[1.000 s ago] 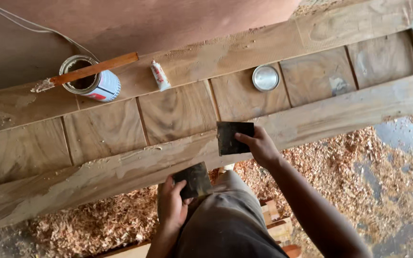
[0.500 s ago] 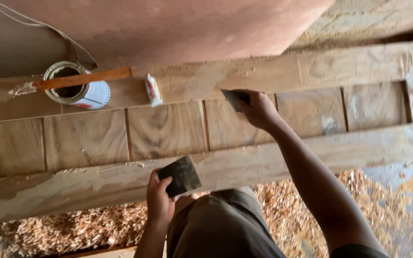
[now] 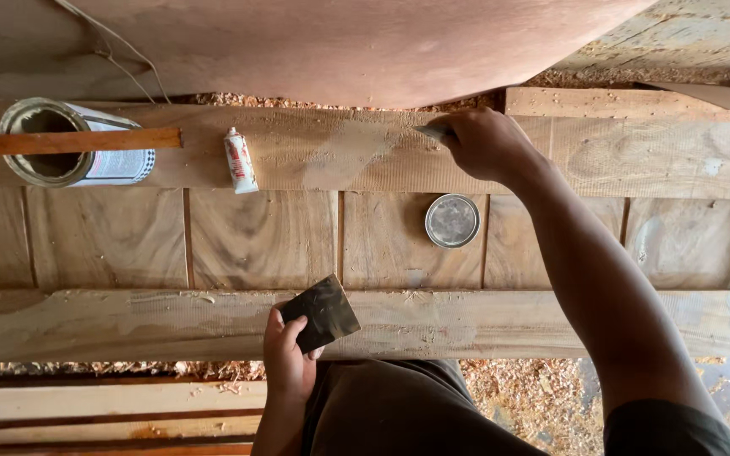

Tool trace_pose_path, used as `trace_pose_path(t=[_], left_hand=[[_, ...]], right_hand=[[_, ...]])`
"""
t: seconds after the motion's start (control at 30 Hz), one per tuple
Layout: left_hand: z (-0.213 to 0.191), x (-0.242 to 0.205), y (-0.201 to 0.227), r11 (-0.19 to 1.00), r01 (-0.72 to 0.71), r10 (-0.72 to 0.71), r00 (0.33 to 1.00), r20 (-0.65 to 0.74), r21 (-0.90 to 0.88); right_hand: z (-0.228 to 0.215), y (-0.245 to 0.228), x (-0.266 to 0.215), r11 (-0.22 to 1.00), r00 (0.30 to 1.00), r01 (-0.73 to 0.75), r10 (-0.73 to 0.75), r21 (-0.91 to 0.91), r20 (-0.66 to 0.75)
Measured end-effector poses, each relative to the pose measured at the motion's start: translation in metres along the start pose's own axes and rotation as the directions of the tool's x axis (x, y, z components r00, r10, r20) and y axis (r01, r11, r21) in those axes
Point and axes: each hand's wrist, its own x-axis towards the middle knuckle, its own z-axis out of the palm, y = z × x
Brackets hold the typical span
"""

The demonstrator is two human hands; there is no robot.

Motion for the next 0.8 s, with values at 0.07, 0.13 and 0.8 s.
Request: trace_pose_path(t=[0.07,0.13,0.8], left_hand=[[0.005,-0.001,0.002,1.0,-0.006,0.006,1.0,-0.007,0.001],[0.006,-0.001,0.007,0.999,0.026,-0.023,0.998,-0.065,0.037],[-0.001,0.028,0.023,0.996,0.075,-0.067,0.983,0.169,-0.045]], right_hand=[[0.0,-0.012,0.012,0.998,0.999,0.012,-0.01,-0.054,0.043],[0.0,-0.025,0.025,0.972,0.981,-0.025,0.069,-0.233,0.182],[0.091,-0.062,0.019,0.885,0.968,0.147,-0.22,-0.442,-0.118]])
